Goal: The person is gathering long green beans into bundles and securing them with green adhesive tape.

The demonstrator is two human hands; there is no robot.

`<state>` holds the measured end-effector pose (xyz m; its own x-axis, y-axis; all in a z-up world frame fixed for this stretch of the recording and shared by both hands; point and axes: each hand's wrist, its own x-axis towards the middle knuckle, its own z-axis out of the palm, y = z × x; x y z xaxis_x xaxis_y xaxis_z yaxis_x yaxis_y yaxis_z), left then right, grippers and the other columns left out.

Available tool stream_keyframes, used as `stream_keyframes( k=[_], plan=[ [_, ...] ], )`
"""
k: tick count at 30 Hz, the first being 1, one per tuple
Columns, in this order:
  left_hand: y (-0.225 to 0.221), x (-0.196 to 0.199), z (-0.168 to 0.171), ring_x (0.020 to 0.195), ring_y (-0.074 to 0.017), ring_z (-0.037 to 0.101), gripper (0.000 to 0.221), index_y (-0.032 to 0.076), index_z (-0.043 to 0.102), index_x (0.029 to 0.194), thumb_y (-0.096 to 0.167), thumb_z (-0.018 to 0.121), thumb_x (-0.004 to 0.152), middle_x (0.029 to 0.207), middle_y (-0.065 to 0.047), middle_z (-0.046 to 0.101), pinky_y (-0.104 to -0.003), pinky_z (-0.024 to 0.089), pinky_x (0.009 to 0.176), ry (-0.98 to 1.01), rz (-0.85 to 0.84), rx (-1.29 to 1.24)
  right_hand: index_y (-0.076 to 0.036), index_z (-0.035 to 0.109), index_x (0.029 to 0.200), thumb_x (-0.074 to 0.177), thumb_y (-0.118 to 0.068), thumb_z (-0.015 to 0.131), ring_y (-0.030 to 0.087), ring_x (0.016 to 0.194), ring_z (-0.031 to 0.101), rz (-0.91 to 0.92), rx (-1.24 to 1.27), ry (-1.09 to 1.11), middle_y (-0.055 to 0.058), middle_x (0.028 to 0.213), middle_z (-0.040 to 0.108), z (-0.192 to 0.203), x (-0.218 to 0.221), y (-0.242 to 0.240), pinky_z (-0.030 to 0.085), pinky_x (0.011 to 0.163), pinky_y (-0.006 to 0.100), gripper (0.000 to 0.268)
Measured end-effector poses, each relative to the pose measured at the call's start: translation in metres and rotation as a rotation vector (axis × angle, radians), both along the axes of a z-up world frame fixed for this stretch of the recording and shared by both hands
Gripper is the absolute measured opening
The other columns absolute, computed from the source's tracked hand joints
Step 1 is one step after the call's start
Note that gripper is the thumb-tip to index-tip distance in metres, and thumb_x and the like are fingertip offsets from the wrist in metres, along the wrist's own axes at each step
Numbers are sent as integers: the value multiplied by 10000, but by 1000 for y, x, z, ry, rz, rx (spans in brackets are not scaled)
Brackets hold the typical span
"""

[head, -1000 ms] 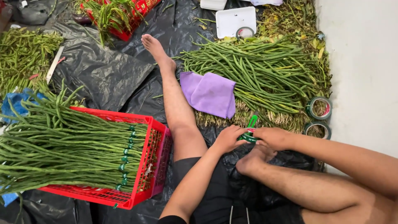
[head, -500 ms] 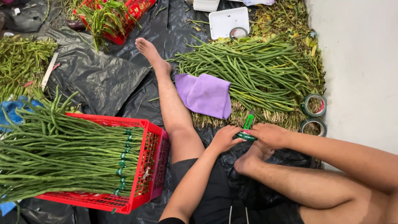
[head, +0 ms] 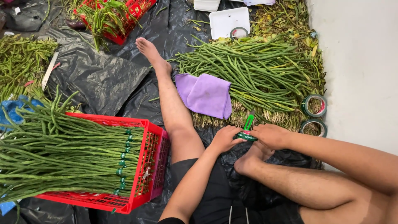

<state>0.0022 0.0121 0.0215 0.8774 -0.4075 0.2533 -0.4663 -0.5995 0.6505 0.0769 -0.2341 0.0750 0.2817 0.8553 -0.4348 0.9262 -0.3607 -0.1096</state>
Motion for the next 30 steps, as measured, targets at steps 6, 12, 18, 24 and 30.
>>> stream_keyframes(
  k=[6, 12, 18, 24, 30],
  plan=[
    [0, 0, 0, 902, -329, 656, 382, 181, 652, 1195, 463, 662, 939, 905, -111, 653, -442, 548, 848, -1, -4, -1, -64, 540, 1251, 971, -210, 592, 341, 960, 608, -3, 54, -11, 109, 1039, 594, -10, -1, -4, 549, 827, 450, 320],
    [1, 2, -6, 890, -319, 655, 390, 195, 651, 1195, 489, 653, 940, 899, -100, 651, -434, 549, 842, -8, -4, 1, -67, 550, 1240, 962, -206, 599, 345, 937, 615, -19, 63, 4, 107, 1022, 602, -12, -2, -4, 550, 820, 444, 314],
    [-1, -3, -8, 944, -359, 663, 392, 190, 645, 1225, 460, 670, 942, 956, -137, 677, -472, 555, 864, 37, -8, -33, -125, 525, 1230, 898, -251, 680, 323, 978, 629, 13, 57, -56, 79, 1046, 610, -32, 6, -13, 559, 839, 464, 388],
    [-5, -11, -8, 952, -367, 671, 363, 162, 637, 1236, 418, 646, 980, 989, -152, 699, -475, 557, 874, 124, 7, -62, -160, 520, 1206, 882, -348, 703, 285, 938, 630, 25, 16, -159, 40, 1035, 602, -35, 7, -18, 551, 809, 447, 417],
    [-5, -14, -3, 987, -395, 685, 349, 168, 614, 1266, 408, 592, 1012, 1005, -189, 714, -507, 557, 879, 195, 41, -28, -172, 489, 1325, 972, -420, 606, 305, 974, 685, -211, 5, 47, 65, 1057, 636, -24, 10, -15, 575, 841, 442, 447]
  ],
)
